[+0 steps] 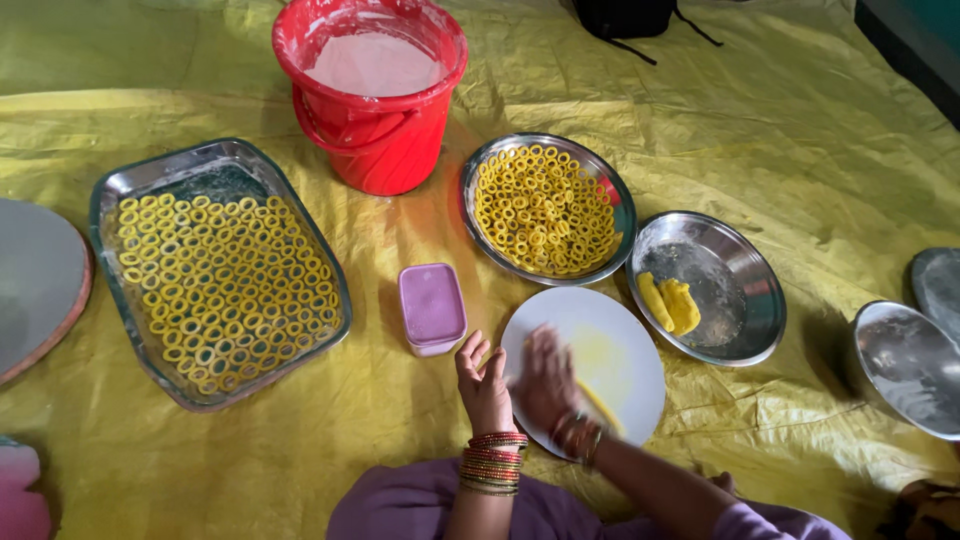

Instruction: The person rolls small pieces of yellow dough into thin ropes on a white plate, then joins the ends to form rings. The finished rings are placed into a metal bowl. The person repeats this process continuously.

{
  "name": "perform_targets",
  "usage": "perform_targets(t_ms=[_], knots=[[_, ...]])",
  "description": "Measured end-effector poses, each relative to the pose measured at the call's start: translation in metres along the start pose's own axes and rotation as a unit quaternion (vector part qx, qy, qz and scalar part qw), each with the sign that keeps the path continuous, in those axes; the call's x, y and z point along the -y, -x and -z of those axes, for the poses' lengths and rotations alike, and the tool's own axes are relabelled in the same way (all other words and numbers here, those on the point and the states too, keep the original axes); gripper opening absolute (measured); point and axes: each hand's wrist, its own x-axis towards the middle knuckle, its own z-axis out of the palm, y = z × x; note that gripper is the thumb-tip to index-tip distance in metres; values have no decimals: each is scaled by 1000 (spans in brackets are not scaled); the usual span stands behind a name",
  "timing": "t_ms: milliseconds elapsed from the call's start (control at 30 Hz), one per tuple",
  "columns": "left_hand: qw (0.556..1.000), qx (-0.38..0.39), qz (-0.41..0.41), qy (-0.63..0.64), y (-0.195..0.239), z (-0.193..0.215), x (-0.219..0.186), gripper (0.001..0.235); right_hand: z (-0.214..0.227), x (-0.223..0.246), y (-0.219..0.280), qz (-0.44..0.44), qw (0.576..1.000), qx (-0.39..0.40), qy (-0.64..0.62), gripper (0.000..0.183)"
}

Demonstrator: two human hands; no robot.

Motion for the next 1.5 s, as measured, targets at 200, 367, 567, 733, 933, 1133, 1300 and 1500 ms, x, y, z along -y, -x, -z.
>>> perform_targets(t_ms=[200, 367, 567, 733, 933, 1133, 1300, 1500], knots=[[998, -4, 54, -12, 3, 0, -2, 54, 7, -13, -17, -15, 991, 91, -99, 94], [1000, 1, 0, -18, 2, -1, -4, 55, 26, -58, -59, -224, 948, -70, -216, 99], [1000, 5, 2, -25, 0, 1, 1, 53, 16, 6, 14, 21, 996, 61, -54, 97], [1000, 7, 9, -26, 2, 0, 2, 53, 28, -12, -10, -16, 992, 91, -82, 89], [1000, 2, 25, -16, 0, -1, -2, 55, 33, -63, -51, -164, 966, -29, -197, 98], [999, 11, 18, -27, 0, 2, 5, 55, 15, -2, 20, 57, 995, -30, -76, 95], [999, 8, 45, -19, -1, 3, 7, 56, 3, -25, -23, -30, 990, 22, -135, 100], [999, 9, 30, -4, -5, 4, 7, 59, -29, -125, -81, -206, 953, -114, -191, 96]])
